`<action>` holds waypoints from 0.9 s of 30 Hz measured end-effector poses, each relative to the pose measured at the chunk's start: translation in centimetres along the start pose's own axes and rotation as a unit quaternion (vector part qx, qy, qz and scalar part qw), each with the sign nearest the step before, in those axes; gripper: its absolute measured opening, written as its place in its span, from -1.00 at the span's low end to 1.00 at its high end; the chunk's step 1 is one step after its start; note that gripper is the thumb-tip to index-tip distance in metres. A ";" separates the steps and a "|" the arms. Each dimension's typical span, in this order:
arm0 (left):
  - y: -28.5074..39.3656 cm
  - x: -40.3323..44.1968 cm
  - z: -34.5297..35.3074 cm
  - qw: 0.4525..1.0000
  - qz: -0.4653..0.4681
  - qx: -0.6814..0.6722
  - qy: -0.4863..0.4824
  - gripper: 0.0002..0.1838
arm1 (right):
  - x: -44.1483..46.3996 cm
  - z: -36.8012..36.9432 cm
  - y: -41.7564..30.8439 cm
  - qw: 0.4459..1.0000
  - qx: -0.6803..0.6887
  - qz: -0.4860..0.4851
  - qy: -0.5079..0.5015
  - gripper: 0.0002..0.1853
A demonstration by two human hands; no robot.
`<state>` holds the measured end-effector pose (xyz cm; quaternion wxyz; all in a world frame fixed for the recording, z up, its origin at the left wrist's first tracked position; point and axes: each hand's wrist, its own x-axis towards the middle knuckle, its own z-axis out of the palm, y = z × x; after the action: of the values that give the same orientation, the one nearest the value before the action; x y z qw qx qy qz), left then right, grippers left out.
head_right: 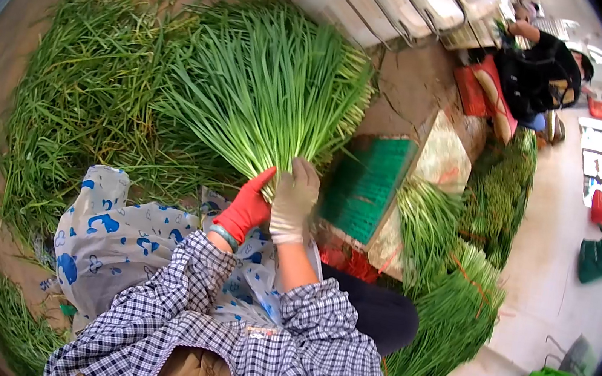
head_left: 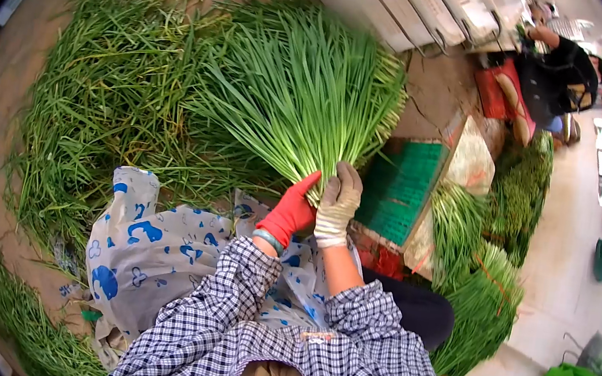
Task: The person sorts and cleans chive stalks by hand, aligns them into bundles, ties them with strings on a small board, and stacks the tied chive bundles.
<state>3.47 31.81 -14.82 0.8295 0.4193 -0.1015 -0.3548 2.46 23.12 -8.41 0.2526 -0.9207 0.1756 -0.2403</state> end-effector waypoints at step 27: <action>18.2 -10.1 5.3 0.986 -0.161 -0.033 0.037 -0.76 | 2.0 -7.8 -3.7 0.933 0.349 0.055 0.065 -0.54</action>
<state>2.84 42.60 3.79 0.7781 0.4154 0.0099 -0.4710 0.74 22.30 0.22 0.5588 -0.7459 0.1472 -0.3312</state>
